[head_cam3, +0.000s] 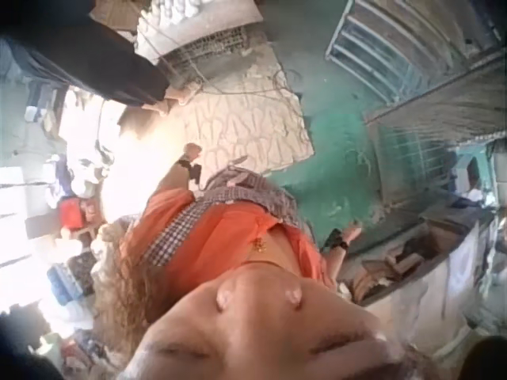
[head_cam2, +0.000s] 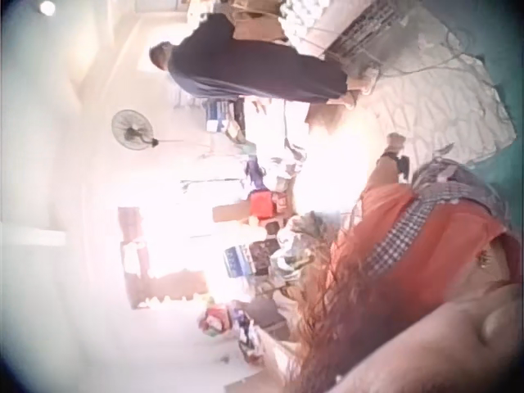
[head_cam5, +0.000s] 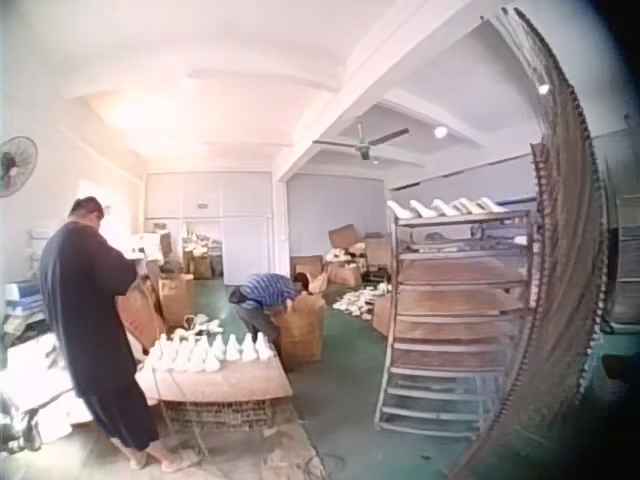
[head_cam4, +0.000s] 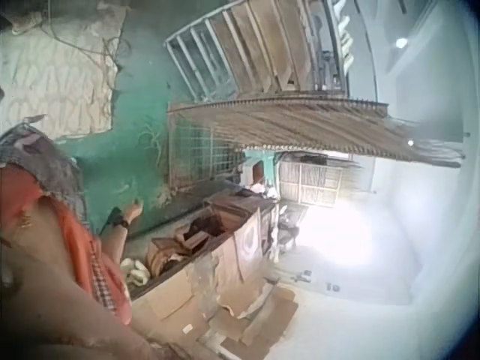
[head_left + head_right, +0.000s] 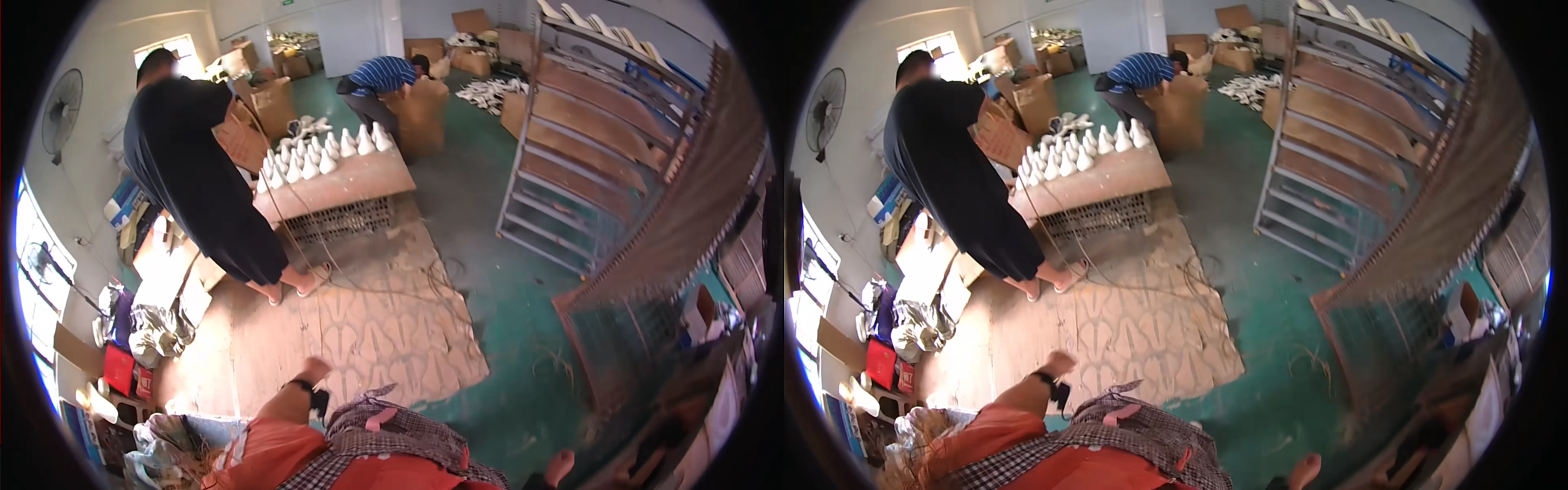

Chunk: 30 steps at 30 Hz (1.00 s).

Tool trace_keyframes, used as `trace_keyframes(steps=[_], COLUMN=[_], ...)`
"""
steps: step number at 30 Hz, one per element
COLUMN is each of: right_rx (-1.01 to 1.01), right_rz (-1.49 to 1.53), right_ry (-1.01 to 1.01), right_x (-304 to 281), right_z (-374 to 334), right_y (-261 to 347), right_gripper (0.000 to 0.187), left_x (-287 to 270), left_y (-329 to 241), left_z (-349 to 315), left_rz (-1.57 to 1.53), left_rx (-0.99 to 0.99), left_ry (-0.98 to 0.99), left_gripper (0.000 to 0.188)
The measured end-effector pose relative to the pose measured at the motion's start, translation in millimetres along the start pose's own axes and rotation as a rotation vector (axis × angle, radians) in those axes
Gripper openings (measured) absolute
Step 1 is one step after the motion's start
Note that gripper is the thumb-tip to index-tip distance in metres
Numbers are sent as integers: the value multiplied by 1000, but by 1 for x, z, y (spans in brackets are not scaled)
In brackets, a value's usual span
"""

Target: The person picks up white and black bicycle seats from a large cardboard container and arranges them in neat rows on a wooden board. The person handles the seats one by one, placing them in an organized pattern on the work surface.

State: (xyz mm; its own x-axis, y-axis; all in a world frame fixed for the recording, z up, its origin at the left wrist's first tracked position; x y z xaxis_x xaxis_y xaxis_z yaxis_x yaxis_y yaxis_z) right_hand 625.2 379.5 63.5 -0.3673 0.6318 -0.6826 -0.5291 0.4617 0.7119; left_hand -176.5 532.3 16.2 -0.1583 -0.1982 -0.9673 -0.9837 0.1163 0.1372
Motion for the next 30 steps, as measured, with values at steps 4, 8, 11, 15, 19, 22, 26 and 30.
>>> trace_keyframes(steps=[4,8,11,15,19,22,26,30], right_rx=[-267,-577,-546,-457,-369,-300,-505,-391], right_rz=[262,354,337,217,111,38,0,139], right_ry=[206,435,682,914,920,940,947,1170], right_x=[228,401,493,562,601,675,808,977], right_z=[132,198,198,230,307,353,412,458], right_y=[179,355,434,445,473,528,608,685], right_gripper=[5,2,2,6,10,10,9,9], left_x=[47,49,73,66,-68,-159,-207,-173], left_y=[106,68,47,46,99,158,186,184], left_z=[-112,-119,-96,107,339,444,574,685], left_rz=[99,-74,-298,-424,-1579,-1411,-1334,-1274], left_rx=[-471,-800,-1199,-449,-1410,-1297,-1136,-1176], left_ry=[404,699,851,445,-277,-518,-617,-539], left_gripper=[42,40,39,30,20,23,23,18])
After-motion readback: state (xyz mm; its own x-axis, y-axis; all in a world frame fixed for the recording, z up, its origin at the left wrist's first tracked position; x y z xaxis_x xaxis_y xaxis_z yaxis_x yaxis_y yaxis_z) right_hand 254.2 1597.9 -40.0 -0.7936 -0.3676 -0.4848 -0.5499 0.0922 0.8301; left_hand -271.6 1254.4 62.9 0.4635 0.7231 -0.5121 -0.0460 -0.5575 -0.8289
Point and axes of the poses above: each hand's wrist, its own z-axis towards the middle knuckle, its own x-axis out of the palm, y = z × x, the point moved 7 cm from there along z, towards the middle knuckle, and after that the axes turned 14 degrees about -y, right-handed, at the moved point
